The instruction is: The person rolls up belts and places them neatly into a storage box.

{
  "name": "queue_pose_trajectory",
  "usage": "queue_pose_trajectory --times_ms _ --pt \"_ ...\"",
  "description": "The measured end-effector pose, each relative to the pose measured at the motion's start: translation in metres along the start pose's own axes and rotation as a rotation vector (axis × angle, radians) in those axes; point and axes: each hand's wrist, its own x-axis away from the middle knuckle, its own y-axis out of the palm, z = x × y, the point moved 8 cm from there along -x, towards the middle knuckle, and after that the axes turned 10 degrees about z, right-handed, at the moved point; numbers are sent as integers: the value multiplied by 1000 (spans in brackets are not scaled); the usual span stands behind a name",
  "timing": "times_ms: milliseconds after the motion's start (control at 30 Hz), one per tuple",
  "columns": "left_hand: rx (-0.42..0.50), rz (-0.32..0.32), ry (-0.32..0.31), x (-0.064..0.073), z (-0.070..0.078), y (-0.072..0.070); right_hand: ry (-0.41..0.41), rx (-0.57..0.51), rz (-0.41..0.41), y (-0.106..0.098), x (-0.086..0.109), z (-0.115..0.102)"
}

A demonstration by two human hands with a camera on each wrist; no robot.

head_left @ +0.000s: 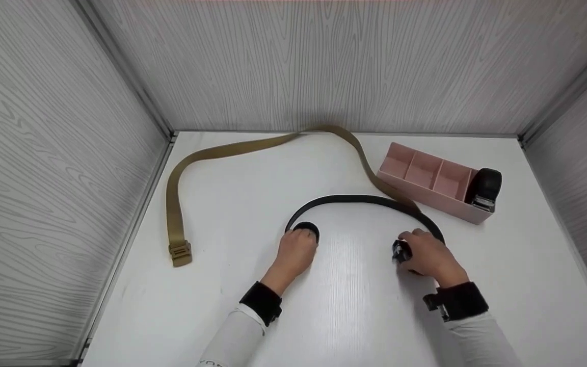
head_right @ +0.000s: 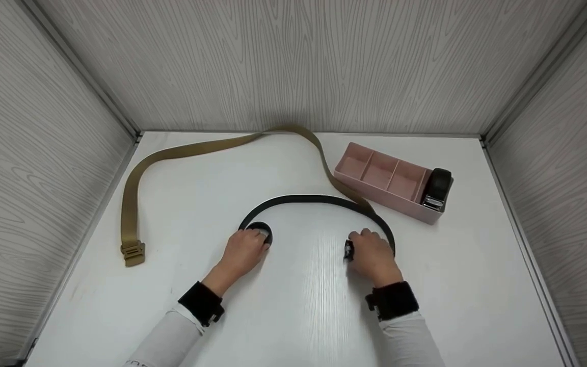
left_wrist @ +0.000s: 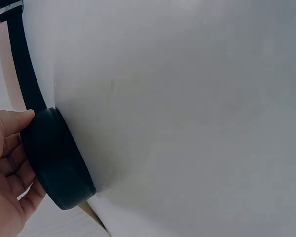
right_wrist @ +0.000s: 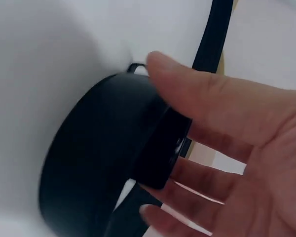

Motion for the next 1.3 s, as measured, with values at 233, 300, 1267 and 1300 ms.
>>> queue_pose_trajectory --times_ms 233,300,1267,1300 --pt "12 19 -28 -5 2 0 -169 -80 137 27 -29 -67" --pt "11 27 -31 -5 2 0 -192 -90 156 38 -37 -84" --pt "301 -53 -240 -12 -28 -10 174 -565 113 97 -86 -104" --pt "306 -26 -276 -12 -33 -10 177 -568 106 97 -86 -104"
